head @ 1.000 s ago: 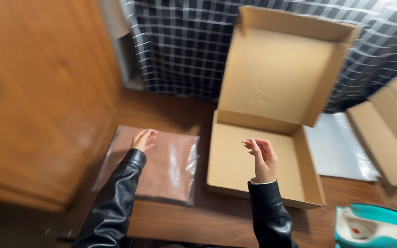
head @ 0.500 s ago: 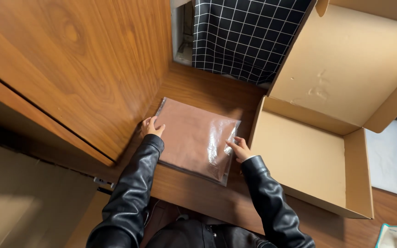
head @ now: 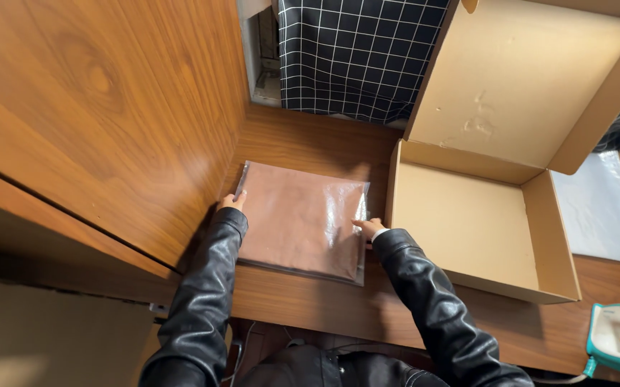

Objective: The person places a brown rectangular item into a clear plastic bag on a wooden table, seals the bag, and then places it inside a cardboard box. The person then moves the box to the floor.

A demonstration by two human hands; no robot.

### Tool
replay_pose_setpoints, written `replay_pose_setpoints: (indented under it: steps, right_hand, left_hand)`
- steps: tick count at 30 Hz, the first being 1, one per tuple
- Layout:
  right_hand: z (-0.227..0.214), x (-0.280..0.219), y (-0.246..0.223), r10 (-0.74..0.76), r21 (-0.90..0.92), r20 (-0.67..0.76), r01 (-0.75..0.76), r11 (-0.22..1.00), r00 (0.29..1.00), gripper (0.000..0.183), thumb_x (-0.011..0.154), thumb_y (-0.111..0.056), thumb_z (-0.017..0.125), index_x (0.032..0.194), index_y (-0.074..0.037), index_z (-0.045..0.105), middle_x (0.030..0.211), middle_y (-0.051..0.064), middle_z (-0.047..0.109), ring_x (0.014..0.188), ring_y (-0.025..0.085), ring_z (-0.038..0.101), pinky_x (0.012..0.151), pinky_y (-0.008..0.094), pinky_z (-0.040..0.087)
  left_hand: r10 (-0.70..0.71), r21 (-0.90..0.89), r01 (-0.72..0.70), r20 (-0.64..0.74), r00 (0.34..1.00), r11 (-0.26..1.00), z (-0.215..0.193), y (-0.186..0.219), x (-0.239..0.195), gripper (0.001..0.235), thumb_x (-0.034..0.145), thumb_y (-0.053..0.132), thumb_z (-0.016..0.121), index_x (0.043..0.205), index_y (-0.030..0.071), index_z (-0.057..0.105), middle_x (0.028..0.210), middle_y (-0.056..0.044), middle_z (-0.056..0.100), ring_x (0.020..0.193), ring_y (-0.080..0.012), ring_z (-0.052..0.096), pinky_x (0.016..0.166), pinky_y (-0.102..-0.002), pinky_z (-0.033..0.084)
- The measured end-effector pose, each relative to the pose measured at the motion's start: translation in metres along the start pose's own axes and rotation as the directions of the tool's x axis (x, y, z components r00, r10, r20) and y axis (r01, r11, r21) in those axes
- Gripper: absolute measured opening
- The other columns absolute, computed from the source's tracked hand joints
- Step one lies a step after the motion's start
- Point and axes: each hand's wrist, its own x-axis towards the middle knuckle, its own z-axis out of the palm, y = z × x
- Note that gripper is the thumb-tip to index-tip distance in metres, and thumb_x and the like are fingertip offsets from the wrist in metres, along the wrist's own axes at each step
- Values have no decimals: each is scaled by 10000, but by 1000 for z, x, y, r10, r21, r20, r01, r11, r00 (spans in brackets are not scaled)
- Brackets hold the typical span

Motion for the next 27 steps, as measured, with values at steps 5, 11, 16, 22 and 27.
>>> replay_pose_setpoints:
  steps: [5,11,16,22,27]
  right_hand:
    - [2,49,28,-164,-41,-84,161,986,983,521,706,-285,727,1016,91,542,906,273,602,810,338,618,590,468,519]
    - [-6,65,31,-436,242,-217,481,843,873,428,700,-154,763,1007,27,525,763,109,581,658,159,561,557,307,513]
    - [-92,24,8,-566,286,-263,623,728,781,356,759,-159,705,1042,-52,517,743,50,578,583,92,541,471,186,493]
    - [-243,-32,22,-719,204,-247,760,617,650,531,788,-71,641,1193,-56,297,685,44,570,501,70,528,400,141,447]
    - [-353,-29,61,-712,60,-241,742,667,660,531,790,-92,637,1171,-95,267,691,37,578,536,56,525,393,92,381]
  left_hand:
    - [113,-246,-79,129,985,966,-36,21,-40,666,797,671,434,1209,151,499,1240,-89,502,1163,-232,446,967,-348,365]
    - [188,-478,-102,135,973,873,-82,82,-98,730,832,624,437,1285,53,410,1330,-142,389,1243,-251,338,1043,-348,274]
    - [246,-514,-126,172,954,848,-118,162,-163,758,796,666,442,1301,104,395,1342,-91,382,1245,-226,333,1045,-343,258]
    - [514,-702,-274,152,844,657,-50,231,-208,492,806,443,573,1135,79,529,1162,-113,511,1119,-231,440,980,-345,336]
    - [727,-716,-431,154,670,549,77,271,-204,167,820,294,596,777,133,609,665,-7,545,676,-104,485,657,-260,441]
